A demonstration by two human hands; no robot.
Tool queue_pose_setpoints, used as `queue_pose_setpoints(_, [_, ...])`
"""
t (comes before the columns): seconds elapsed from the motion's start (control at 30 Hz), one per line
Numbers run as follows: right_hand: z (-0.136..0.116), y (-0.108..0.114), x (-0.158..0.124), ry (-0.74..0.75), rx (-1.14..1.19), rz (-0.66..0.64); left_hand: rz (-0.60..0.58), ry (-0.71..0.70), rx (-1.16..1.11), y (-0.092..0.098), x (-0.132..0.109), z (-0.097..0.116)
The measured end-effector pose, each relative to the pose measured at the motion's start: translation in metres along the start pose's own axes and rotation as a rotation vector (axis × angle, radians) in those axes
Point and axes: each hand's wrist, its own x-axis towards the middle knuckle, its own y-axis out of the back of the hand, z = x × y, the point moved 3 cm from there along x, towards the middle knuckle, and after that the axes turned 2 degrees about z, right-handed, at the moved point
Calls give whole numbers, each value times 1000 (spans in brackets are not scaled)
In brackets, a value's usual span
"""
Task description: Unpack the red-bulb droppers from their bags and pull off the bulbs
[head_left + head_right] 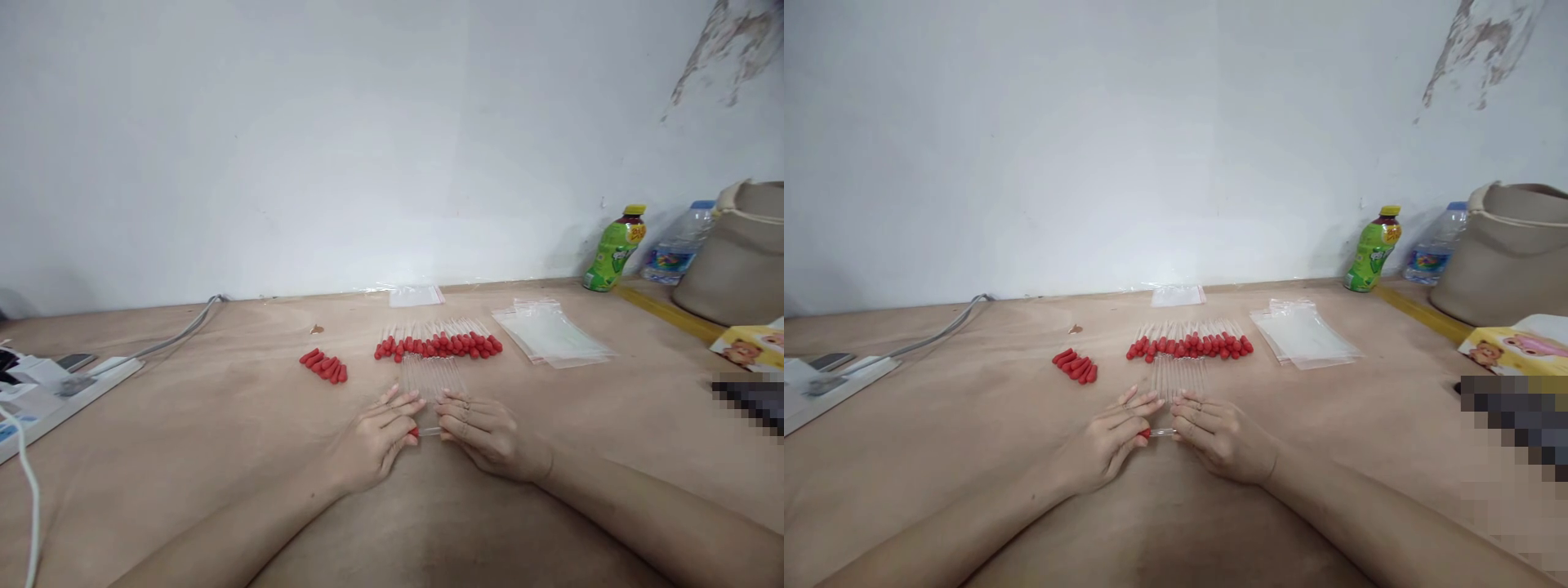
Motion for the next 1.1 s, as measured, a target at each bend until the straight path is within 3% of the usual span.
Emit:
queue_pose_setpoints(0.17, [19, 13, -7, -207, -2, 70, 111, 85, 70, 9, -11, -11])
queue_pose_setpoints(0.4, [46, 16, -20, -633, -270, 68, 358, 306, 111, 21, -12, -32])
queue_pose_setpoints(0.53, [52, 14, -22, -757, -381, -17, 437, 531, 165, 40, -19, -65])
queue_pose_setpoints(0.7, [52, 15, -16, -792, -436, -62, 524, 856, 137, 73, -34, -114])
queue_pose_setpoints(0.77, [53, 14, -13, -784, -448, -55, 514, 905, 108, 82, -36, -125])
queue_pose_setpoints(0.87, [53, 11, -11, -753, -428, -24, 409, 914, 98, 86, -38, -132])
queue_pose_setpoints(1.0, [54, 7, -11, -745, -379, -14, 292, 896, 143, 82, -40, -134])
queue_pose_setpoints(1.1, [54, 6, -12, -721, -344, -22, 273, 917, 196, 83, -42, -133])
